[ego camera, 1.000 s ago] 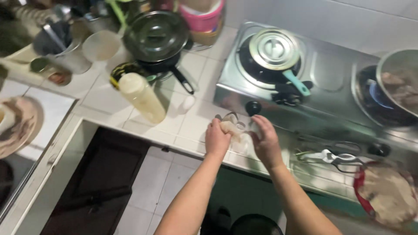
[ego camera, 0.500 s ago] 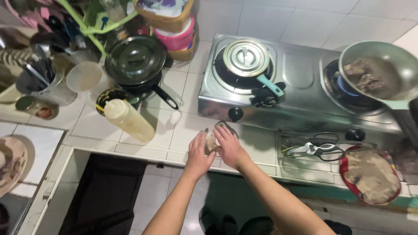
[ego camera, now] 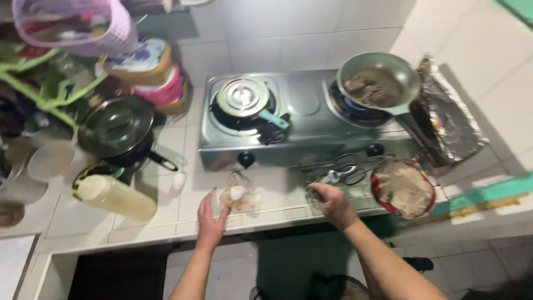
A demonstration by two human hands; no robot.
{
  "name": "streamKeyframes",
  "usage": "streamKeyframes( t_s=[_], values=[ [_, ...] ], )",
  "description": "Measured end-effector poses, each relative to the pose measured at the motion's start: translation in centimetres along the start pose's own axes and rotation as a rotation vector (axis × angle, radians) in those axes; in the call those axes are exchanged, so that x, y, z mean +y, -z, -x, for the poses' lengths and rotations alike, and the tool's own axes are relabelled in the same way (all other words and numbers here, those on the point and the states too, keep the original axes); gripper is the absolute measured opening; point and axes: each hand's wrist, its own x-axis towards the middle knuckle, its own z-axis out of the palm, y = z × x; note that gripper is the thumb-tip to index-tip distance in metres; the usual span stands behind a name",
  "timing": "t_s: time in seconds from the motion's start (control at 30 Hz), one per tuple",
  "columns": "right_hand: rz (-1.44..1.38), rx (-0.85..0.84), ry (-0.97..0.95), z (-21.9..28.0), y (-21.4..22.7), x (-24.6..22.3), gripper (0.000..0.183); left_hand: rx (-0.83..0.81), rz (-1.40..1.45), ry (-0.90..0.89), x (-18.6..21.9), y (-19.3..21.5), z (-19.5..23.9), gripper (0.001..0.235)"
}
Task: Cooking sliced meat and frying an egg on a gas stove in a kitchen.
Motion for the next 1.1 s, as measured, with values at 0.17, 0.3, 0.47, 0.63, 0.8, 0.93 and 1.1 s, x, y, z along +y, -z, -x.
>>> streamKeyframes(
  t_s=[0.17,0.3,0.47,0.63,0.8,0.93,1.1],
  values=[
    [0.097,0.082,0.017,-0.4,8.2,3.7,0.020,0.065,-0.084,0.003,3.5,-0.8,-0.7,0.070],
    [0.347,0.118,0.099,-2.0,14.0,9.3,0.030,0.149,-0.240,-0.103,8.2,-4.3,-0.7,0.067],
    [0.728,-0.166,0.214,-4.2,14.5,17.5,0.045,-0.109,-0.123,-0.159,19.7,-9.4,-1.6,0.053],
    [0.960,-0.440,0.074,-6.2,13.6,17.3,0.023,-0.236,-0.076,-0.143,24.7,-13.7,-2.7,0.050],
    [0.926,-0.443,0.124,-7.0,13.8,16.3,0.015,-0.279,-0.147,-0.158,24.7,-15.0,-2.7,0.049],
    [0.845,-0.385,0.176,-7.5,15.0,14.3,0.018,-0.281,-0.150,-0.153,24.4,-14.7,-3.0,0.050],
    [0.833,-0.519,0.117,-9.7,17.1,10.4,0.016,-0.286,-0.124,-0.196,24.1,-14.4,-3.9,0.050]
  ],
)
